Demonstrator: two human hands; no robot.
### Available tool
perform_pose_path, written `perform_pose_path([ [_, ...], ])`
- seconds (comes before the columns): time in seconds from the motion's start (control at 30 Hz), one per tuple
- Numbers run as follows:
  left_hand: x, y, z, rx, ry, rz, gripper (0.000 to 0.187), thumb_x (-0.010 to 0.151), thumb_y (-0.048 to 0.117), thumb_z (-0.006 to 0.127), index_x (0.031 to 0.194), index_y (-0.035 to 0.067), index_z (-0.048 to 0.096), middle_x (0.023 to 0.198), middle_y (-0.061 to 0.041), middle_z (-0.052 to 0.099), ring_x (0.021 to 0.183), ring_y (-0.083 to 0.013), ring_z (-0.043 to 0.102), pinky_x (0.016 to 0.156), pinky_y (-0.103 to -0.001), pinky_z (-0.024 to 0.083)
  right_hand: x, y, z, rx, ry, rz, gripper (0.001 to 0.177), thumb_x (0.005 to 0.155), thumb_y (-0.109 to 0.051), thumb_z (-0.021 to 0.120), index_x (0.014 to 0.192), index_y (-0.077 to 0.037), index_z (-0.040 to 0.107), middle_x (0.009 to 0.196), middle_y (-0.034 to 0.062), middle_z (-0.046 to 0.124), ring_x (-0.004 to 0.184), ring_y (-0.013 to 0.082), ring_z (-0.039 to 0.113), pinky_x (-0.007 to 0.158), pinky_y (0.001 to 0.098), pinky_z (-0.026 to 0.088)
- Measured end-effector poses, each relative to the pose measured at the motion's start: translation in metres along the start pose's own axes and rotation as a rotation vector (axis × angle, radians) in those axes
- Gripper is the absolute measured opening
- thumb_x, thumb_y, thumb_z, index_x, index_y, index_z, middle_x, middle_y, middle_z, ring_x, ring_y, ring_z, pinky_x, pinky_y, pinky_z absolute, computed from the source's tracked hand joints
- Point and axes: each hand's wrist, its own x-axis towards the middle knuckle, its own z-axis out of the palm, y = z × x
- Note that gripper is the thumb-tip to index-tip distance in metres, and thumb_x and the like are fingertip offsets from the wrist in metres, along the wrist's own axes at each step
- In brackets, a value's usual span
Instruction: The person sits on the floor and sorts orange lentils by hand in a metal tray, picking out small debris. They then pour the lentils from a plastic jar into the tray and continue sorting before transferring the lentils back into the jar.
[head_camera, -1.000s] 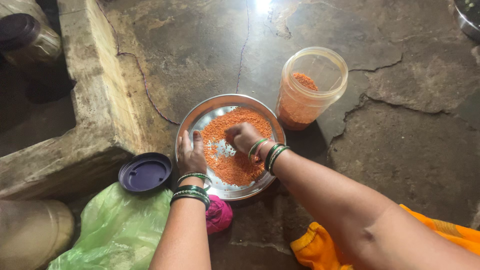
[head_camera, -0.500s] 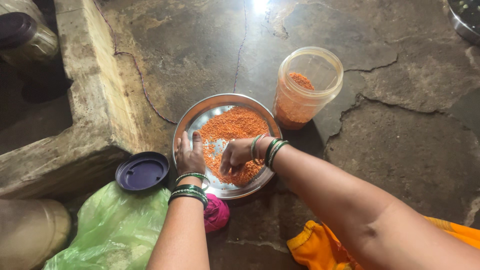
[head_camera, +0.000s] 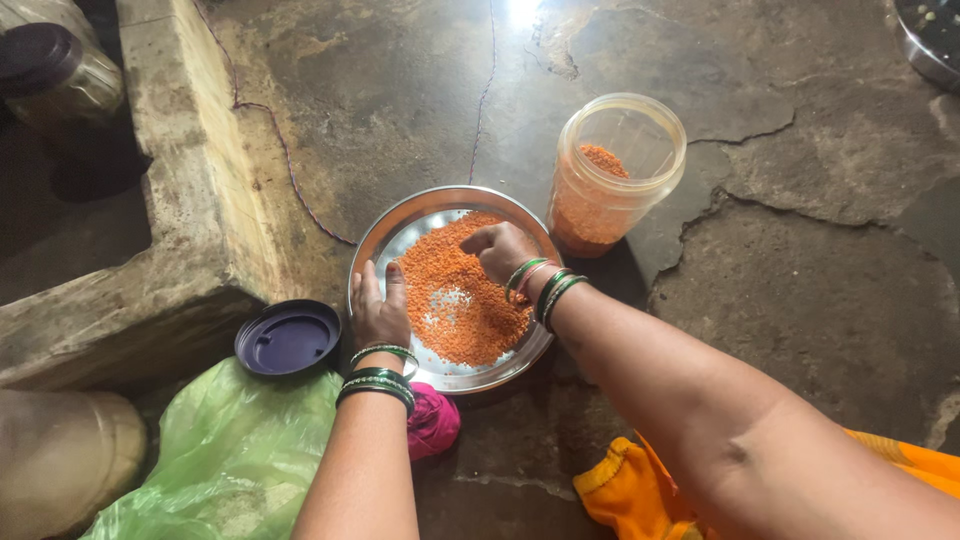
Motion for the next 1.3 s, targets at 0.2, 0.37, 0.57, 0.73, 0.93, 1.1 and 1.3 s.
perform_pose_path([
  [0.2, 0.001, 0.002, 0.005, 0.058, -0.027, -0.017, 0.093, 0.095, 0.076, 0.031, 0.155, 0.006, 0.039, 0.161, -0.027, 0.031, 0.151, -0.0383, 0.026, 0.123, -0.044, 0.021, -0.015, -0.019, -0.010, 0.049, -0.258, 0.123, 0.045, 0.082, 0.010, 0.046, 0.107, -0.006, 0.081, 0.105, 0.0108, 0.080, 0.090, 0.0168, 0.076, 0.080, 0.0330, 0.062],
  [0.37, -0.004, 0.006, 0.009, 0.074, -0.050, 0.003, 0.090, 0.095, 0.075, 0.031, 0.154, 0.007, 0.040, 0.161, -0.023, 0.034, 0.153, -0.0358, 0.026, 0.123, -0.043, 0.022, -0.043, -0.035, 0.002, -0.047, -0.711, 0.210, 0.044, 0.084, 0.008, 0.046, 0.106, -0.008, 0.080, 0.102, 0.0064, 0.080, 0.085, 0.0152, 0.075, 0.075, 0.0310, 0.062],
  [0.57, -0.011, 0.014, 0.003, 0.073, -0.109, -0.067, 0.091, 0.092, 0.077, 0.031, 0.155, 0.011, 0.038, 0.161, -0.022, 0.032, 0.151, -0.0354, 0.026, 0.121, -0.045, 0.023, -0.039, -0.022, 0.018, -0.114, -0.608, 0.100, 0.050, 0.081, 0.012, 0.046, 0.114, -0.006, 0.079, 0.106, 0.0108, 0.080, 0.091, 0.0191, 0.073, 0.078, 0.0325, 0.058],
  [0.73, -0.011, 0.013, 0.000, 0.075, -0.089, -0.020, 0.091, 0.094, 0.076, 0.032, 0.154, 0.009, 0.041, 0.160, -0.024, 0.035, 0.152, -0.0367, 0.027, 0.122, -0.045, 0.023, -0.007, 0.014, 0.018, -0.165, 0.037, -0.062, 0.058, 0.077, 0.015, 0.046, 0.120, -0.009, 0.078, 0.115, 0.0138, 0.076, 0.108, 0.0210, 0.071, 0.095, 0.0296, 0.054],
  [0.93, -0.008, 0.010, 0.000, 0.061, -0.073, 0.025, 0.089, 0.095, 0.074, 0.034, 0.153, 0.006, 0.042, 0.160, -0.025, 0.036, 0.152, -0.0372, 0.028, 0.123, -0.044, 0.023, 0.011, 0.016, 0.010, 0.156, -0.238, -0.050, 0.051, 0.078, 0.013, 0.051, 0.119, -0.005, 0.076, 0.115, 0.0130, 0.079, 0.102, 0.0205, 0.076, 0.092, 0.0324, 0.062],
  [1.1, -0.010, 0.015, -0.002, 0.053, -0.122, -0.040, 0.089, 0.094, 0.074, 0.033, 0.156, 0.011, 0.036, 0.161, -0.022, 0.034, 0.152, -0.0352, 0.027, 0.123, -0.043, 0.022, -0.025, -0.017, 0.013, 0.029, -0.605, 0.150, 0.044, 0.087, 0.005, 0.049, 0.116, -0.009, 0.078, 0.112, 0.0069, 0.080, 0.096, 0.0158, 0.076, 0.085, 0.0322, 0.062],
  [1.3, -0.014, 0.013, -0.001, 0.062, -0.158, -0.051, 0.090, 0.094, 0.076, 0.032, 0.157, 0.012, 0.035, 0.162, -0.021, 0.032, 0.154, -0.0335, 0.025, 0.124, -0.043, 0.021, -0.043, -0.032, 0.028, -0.086, -0.745, 0.200, 0.040, 0.089, 0.003, 0.050, 0.114, -0.010, 0.078, 0.111, 0.0023, 0.079, 0.092, 0.0139, 0.074, 0.080, 0.0304, 0.060],
])
